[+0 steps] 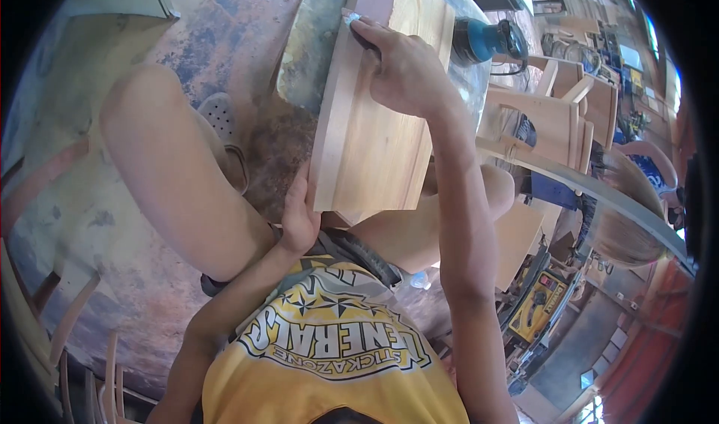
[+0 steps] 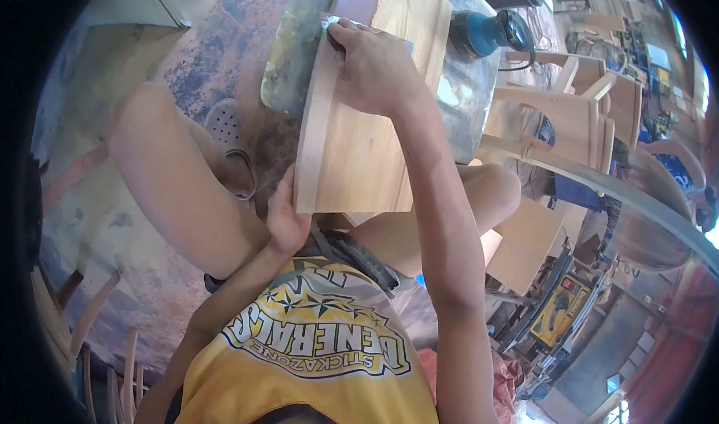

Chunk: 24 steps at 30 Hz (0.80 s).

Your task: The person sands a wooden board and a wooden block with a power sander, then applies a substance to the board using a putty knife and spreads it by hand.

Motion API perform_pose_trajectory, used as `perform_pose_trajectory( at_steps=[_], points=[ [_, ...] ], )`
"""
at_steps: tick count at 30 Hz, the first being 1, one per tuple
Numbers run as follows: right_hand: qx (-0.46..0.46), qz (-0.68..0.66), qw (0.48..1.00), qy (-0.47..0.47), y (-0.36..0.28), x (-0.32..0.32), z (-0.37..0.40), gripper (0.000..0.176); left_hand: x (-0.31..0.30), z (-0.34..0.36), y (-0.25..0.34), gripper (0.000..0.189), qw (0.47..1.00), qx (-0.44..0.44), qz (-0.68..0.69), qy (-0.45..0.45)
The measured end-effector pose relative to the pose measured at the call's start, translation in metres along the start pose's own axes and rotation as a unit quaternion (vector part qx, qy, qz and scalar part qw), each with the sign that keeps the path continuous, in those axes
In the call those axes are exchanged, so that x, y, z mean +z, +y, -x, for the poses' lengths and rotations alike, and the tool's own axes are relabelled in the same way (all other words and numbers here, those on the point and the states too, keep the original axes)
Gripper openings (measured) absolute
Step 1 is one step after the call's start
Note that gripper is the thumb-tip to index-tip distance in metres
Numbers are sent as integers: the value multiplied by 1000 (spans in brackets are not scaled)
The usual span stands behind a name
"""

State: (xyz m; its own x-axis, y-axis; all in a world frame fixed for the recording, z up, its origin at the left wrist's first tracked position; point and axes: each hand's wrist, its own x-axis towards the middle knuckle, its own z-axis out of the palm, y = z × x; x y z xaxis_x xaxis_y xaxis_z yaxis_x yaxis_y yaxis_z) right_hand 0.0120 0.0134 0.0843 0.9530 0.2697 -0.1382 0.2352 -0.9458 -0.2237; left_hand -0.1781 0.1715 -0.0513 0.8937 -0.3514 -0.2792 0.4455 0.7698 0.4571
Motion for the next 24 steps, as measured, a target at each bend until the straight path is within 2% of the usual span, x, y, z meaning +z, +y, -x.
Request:
perform_pose_trajectory(
  at_steps=[4, 11, 12, 14, 16, 22, 24],
  points=[
    [-1, -7, 1000, 8, -12, 8, 16, 51, 1, 0, -2, 66, 998, -9, 62, 3],
    [2, -55, 997, 55, -52, 29, 69, 54, 5, -2, 7, 69, 998, -9, 56, -18],
    [2, -70, 994, 78, -57, 34, 78, 55, 6, -2, 12, 72, 999, -14, 19, -27],
    [18, -80, 994, 67, -69, 40, 93, 60, 8, -2, 15, 75, 999, -23, -21, -35],
    [26, -86, 993, 73, -80, 46, 105, 63, 11, -1, 15, 88, 994, -60, 96, -5],
    [42, -82, 992, 89, -103, 63, 140, 64, 30, 2, 33, 109, 980, -100, 170, 7],
    [48, -68, 992, 96, -110, 66, 148, 61, 35, 4, 39, 107, 983, -104, 151, 16]
  ],
)
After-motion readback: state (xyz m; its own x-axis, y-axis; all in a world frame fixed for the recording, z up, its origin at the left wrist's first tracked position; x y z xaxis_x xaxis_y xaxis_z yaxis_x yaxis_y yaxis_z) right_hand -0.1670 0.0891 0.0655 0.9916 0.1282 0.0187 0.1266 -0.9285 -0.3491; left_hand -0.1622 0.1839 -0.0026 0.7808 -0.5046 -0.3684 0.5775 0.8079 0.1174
